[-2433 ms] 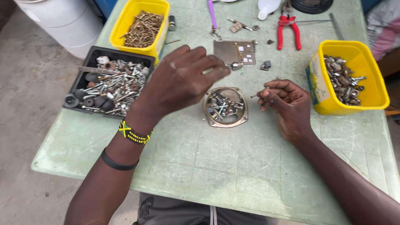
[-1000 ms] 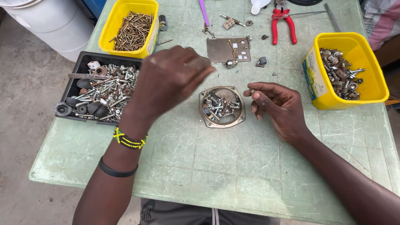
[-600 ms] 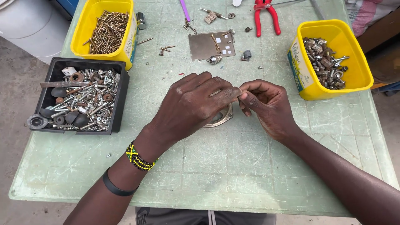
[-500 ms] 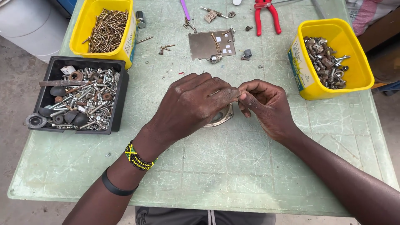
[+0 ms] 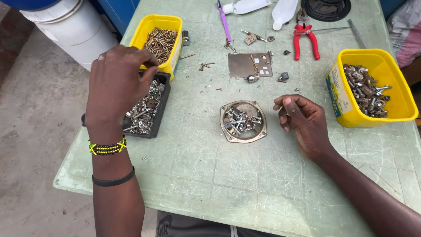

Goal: Sorting various small metal fasteners like screws and bolts from bins and placing them into a metal speaker frame.

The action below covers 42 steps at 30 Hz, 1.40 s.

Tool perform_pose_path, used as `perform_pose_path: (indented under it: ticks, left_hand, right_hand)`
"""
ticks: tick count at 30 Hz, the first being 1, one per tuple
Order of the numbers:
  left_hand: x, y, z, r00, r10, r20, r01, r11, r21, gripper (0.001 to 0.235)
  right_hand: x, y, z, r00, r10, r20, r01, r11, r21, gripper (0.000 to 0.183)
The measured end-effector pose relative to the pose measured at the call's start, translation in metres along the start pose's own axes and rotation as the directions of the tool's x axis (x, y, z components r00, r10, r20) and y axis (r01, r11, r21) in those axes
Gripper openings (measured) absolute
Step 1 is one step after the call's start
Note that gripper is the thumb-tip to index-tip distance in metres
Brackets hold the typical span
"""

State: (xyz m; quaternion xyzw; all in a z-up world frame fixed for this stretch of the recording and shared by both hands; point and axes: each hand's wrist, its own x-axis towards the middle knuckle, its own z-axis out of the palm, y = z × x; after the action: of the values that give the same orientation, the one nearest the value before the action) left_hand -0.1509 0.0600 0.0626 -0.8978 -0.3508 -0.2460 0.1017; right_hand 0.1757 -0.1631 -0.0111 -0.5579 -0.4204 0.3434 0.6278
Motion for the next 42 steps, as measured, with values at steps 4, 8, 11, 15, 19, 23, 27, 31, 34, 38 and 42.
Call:
perform_pose_path:
  ticks: [4,8,11,15,19,23,27,31,34,38,42]
  left_hand:
    - [-0.007,-0.021,0.002,0.975,-0.165,0.148,0.167,0.986,0.002,0.009]
    - [0.004,0.0,0.007,1.0,0.005,-0.009,-0.006,0.997,-0.072,0.011]
    - [0.016,0.052,-0.002,0.958,0.238,-0.159,-0.279,0.899,-0.338,0.021]
    - [0.016,0.123,-0.01,0.874,0.485,-0.038,-0.371,0.615,-0.696,0.072]
    - [0.014,0.145,0.009,0.8,0.582,0.144,-0.295,0.591,-0.75,0.082]
    - [0.011,0.145,0.028,0.804,0.552,0.222,-0.243,0.645,-0.724,0.07]
    - [0.006,0.145,0.043,0.842,0.47,0.265,-0.119,0.64,-0.759,0.07]
    - [0.012,0.145,0.038,0.862,0.443,0.247,-0.084,0.604,-0.792,0.069]
    - [0.017,0.141,0.031,0.871,0.441,0.217,-0.041,0.506,-0.862,0.068]
    - [0.021,0.135,0.029,0.904,0.386,0.185,-0.007,0.445,-0.895,0.068]
    - [0.022,0.12,0.046,0.945,0.306,0.118,0.005,0.347,-0.938,0.066]
  right_hand:
    - [0.002,0.002,0.003,0.999,0.029,-0.039,-0.029,1.0,0.005,0.027]
    - [0.003,0.005,0.003,0.999,0.019,-0.039,-0.019,1.0,0.0,0.026]
    - [0.003,0.002,-0.001,0.999,-0.021,-0.037,0.02,0.999,-0.038,0.024]
    - [0.007,0.0,-0.01,0.998,-0.062,-0.004,0.061,0.995,-0.082,0.024]
    - [0.006,-0.001,-0.009,0.998,-0.055,-0.029,0.053,0.996,-0.074,0.022]
    - [0.006,-0.002,-0.007,0.999,-0.047,0.017,0.049,0.991,-0.123,0.021]
    - [0.005,-0.002,-0.007,0.999,-0.045,0.031,0.05,0.985,-0.166,0.02]
    - [0.009,0.0,-0.012,0.997,-0.07,0.037,0.076,0.977,-0.198,0.019]
    - [0.012,0.001,-0.016,0.989,-0.124,0.078,0.143,0.925,-0.353,0.016]
    - [0.009,-0.007,-0.013,0.97,-0.181,0.16,0.24,0.796,-0.556,0.014]
    - [0.009,-0.01,-0.008,0.951,-0.172,0.256,0.301,0.699,-0.649,0.019]
